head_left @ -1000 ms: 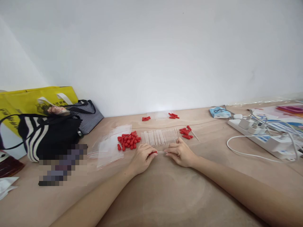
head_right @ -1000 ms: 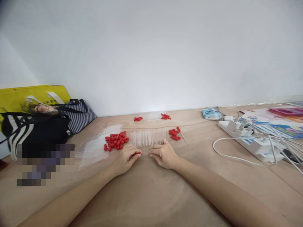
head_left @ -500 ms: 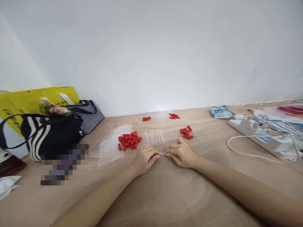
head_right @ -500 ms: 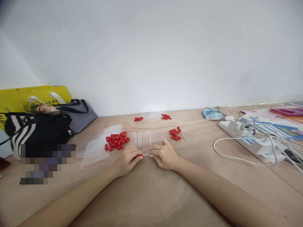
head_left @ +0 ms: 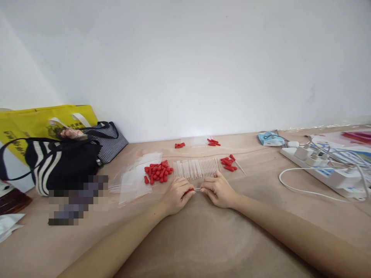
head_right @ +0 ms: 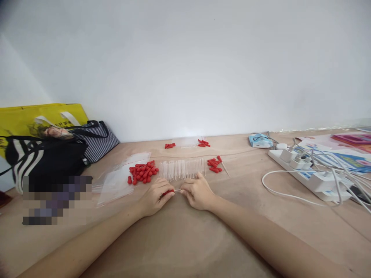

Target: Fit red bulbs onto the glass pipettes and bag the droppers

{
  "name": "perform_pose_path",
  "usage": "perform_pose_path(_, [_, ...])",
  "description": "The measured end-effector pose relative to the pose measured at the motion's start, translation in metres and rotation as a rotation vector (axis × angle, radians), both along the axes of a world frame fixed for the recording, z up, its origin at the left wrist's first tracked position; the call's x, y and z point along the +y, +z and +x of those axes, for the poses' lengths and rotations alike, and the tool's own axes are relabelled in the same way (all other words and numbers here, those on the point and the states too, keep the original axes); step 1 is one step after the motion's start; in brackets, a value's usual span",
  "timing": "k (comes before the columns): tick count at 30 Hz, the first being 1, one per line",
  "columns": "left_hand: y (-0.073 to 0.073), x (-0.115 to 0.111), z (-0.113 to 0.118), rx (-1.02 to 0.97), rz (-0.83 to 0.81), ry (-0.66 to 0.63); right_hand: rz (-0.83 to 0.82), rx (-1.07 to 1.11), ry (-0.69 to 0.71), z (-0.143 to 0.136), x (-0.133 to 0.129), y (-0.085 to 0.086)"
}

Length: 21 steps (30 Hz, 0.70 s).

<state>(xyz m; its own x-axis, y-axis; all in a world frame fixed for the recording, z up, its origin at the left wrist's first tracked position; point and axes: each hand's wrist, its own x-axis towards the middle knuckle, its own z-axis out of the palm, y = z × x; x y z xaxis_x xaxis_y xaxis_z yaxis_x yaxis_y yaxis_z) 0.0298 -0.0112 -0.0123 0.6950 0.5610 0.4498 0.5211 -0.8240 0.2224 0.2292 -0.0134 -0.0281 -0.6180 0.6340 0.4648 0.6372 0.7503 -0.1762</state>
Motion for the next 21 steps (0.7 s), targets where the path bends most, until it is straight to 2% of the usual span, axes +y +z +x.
perform_pose_path(8, [0.003,0.001,0.002,0.011,-0.057,0.027,0.017,-0.027,-0.002,0.001,-0.003,0.006])
perform_pose_path(12, [0.003,0.002,-0.002,-0.026,-0.057,0.075,0.036,-0.068,-0.009,0.003,-0.008,0.014])
perform_pose_path(15, [0.001,0.005,-0.008,-0.092,-0.011,0.168,0.003,-0.034,-0.076,0.012,-0.002,0.018])
perform_pose_path(18, [-0.001,0.008,-0.013,-0.145,0.031,0.272,-0.078,0.184,-0.308,0.035,0.017,0.019])
perform_pose_path(21, [-0.002,0.009,-0.013,-0.119,0.021,0.267,-0.17,0.392,-0.757,0.067,0.039,0.016])
